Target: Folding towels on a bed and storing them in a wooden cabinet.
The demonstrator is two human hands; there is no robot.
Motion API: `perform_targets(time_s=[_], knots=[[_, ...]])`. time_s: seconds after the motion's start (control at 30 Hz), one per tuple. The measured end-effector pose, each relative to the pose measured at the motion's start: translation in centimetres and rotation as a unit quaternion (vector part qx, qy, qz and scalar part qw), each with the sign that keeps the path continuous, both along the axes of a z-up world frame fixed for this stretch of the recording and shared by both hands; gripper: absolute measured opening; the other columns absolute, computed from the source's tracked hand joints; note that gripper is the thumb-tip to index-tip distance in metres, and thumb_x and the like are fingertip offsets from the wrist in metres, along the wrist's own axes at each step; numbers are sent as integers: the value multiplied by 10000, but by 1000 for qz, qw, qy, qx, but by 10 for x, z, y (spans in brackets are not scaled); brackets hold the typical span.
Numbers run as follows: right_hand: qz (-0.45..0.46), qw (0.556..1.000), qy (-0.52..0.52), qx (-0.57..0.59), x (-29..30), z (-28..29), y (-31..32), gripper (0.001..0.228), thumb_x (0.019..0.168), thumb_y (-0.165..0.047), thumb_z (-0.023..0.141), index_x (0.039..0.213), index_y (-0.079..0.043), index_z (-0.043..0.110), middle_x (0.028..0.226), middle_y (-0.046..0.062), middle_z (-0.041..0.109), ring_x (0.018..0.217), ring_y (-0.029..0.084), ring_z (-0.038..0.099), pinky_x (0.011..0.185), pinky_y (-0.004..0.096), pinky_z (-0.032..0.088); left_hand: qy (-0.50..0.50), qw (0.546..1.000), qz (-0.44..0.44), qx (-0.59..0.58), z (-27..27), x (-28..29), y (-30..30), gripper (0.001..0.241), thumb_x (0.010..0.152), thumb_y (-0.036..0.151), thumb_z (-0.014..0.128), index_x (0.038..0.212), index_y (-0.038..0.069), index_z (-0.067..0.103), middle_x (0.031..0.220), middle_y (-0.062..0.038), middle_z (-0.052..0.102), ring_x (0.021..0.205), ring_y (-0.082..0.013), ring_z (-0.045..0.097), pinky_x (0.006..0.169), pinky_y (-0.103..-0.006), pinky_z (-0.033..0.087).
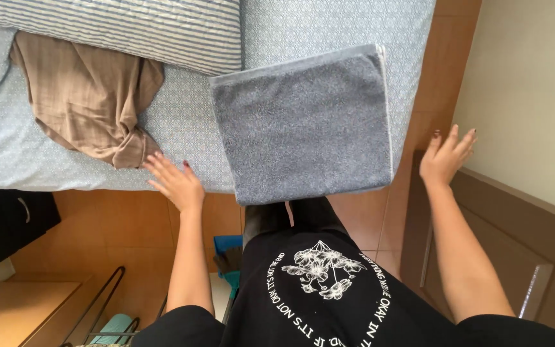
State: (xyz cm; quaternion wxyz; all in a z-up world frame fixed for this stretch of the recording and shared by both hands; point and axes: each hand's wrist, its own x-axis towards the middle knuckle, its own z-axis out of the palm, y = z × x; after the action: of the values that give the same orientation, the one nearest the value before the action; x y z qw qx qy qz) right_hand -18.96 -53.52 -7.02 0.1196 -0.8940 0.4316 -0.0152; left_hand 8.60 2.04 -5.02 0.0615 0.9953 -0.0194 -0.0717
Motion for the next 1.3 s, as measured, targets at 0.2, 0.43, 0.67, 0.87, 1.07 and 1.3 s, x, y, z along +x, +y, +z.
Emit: perform_targets(time_s=[0.2, 0.43, 0.67, 0.87, 1.07, 1.3], knots=[[-48, 978, -181, 89, -35, -18, 64, 282, 1143, -245, 506, 1285, -24, 610, 1317, 160, 533, 1254, 313, 522, 1103, 476, 430, -36, 979, -127, -155, 31, -76, -62, 714, 1062, 269, 539, 1628, -22, 217, 1708, -229, 212, 1606, -395, 130, 1293, -590, 55], [-355, 778, -263, 447, 0, 9, 146, 584, 951, -515, 709, 1271, -55, 542, 1131, 89, 622, 945, 212, 641, 678, 360, 567, 106, 868, -430, -223, 46, -173, -168, 810, 943, 271, 670, 1614, 86, 255, 1682, -152, 253, 1569, -343, 189, 1253, -550, 140], [-369, 728, -299, 495, 11, 22, 133, 747, 747, -392, 884, 1317, -44, 549, 1115, 87, 673, 917, 188, 670, 661, 385, 565, -6, 891, -449, -67, 30, -188, -179, 862, 896, 188, 674, 1646, 125, 255, 1695, -69, 279, 1595, -257, 215, 1293, -495, 183], [-318, 731, -328, 507, 33, 84, 162, 678, 795, -318, 864, 1316, -31, 538, 1073, 77, 702, 843, 156, 661, 602, 323, 524, 36, 897, -357, -257, 84, -181, -222, 950, 785, 211, 788, 1565, 11, 284, 1597, -178, 336, 1532, -364, 251, 1249, -559, 176], [-204, 777, -367, 468, 72, 141, 182, 584, 839, -262, 858, 1235, 4, 521, 997, 76, 667, 787, 132, 626, 561, 283, 525, -71, 872, -270, -401, 105, -157, -258, 889, 773, 180, 820, 1519, -7, 373, 1483, -197, 517, 1380, -396, 486, 1178, -507, 341], [-171, 677, -350, 625, 58, 113, 147, 428, 956, -370, 690, 1236, -51, 636, 1087, 68, 721, 882, 161, 707, 741, 293, 563, -51, 880, -175, -439, 137, -102, -251, 642, 737, 16, 686, 1368, 41, 568, 1236, -219, 684, 1113, -417, 668, 970, -463, 537]])
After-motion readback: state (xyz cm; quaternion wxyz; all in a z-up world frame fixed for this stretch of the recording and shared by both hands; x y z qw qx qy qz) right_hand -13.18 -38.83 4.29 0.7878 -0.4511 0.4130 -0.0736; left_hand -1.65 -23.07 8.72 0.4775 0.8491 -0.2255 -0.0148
